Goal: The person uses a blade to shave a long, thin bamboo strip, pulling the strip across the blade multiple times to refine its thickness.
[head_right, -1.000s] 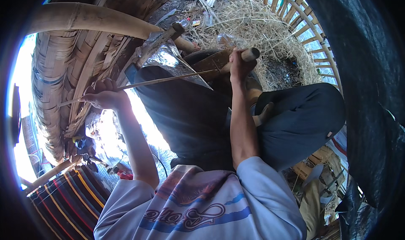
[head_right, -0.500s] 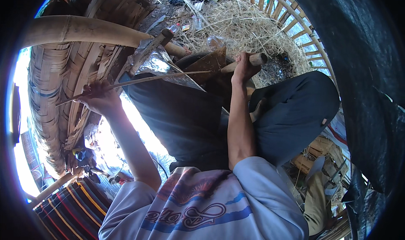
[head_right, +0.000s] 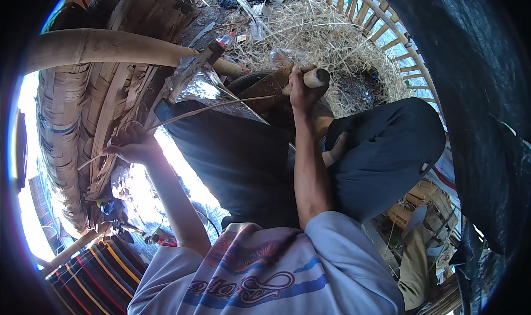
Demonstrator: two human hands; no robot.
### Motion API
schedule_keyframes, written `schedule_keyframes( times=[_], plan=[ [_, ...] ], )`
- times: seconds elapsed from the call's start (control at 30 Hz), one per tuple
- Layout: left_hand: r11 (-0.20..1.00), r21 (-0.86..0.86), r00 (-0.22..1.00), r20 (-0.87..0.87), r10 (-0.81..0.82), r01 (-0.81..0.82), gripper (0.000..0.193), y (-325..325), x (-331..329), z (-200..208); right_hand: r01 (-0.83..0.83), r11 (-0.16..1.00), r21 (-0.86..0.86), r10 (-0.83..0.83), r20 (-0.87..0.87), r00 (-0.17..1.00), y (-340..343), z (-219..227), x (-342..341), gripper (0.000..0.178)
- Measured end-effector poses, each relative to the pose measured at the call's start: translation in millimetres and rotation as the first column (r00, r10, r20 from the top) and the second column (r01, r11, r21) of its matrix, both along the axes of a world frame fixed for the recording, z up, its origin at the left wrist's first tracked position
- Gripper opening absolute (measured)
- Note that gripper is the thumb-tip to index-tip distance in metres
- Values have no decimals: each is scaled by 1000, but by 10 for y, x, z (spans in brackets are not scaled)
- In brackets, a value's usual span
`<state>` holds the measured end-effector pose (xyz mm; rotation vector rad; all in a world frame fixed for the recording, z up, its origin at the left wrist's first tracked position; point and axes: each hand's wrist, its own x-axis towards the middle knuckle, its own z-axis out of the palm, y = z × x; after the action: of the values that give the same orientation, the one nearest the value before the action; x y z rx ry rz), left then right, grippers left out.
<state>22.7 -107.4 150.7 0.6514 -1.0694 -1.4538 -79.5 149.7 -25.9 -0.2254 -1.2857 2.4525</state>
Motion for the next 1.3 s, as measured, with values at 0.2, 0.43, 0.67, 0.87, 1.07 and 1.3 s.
schedule_keyframes(
  times=[0.2, 0.43, 0.67, 0.87, 1.07, 1.3],
  plan=[
    [999, 40, 1000, -18, 3, -2, 57, -25, 22, -16, -119, 991, 54, 115, 72, 991, -126, -175, -5, 18],
    [1000, 19, 1000, -7, -1, 1, 56, -47, 54, -14, -157, 953, 259, 127, 129, 983, -167, -317, 10, 17],
    [999, 43, 999, -44, 3, -1, 57, -18, 47, 23, -144, 989, 39, 146, -49, 988, -79, 78, -88, 18],
    [994, -58, 995, -9, -95, 94, 55, 15, -5, -16, -164, 973, 162, 154, 74, 985, -185, -168, -46, 20],
    [998, 23, 996, -67, -53, 55, 57, 91, -20, 51, -148, 922, 359, 105, 137, 985, -183, -249, -19, 19],
    [990, -52, 989, -57, -134, 131, 57, 37, 36, 10, -138, 986, 97, 139, -4, 990, -124, 35, -70, 18]
  ],
)
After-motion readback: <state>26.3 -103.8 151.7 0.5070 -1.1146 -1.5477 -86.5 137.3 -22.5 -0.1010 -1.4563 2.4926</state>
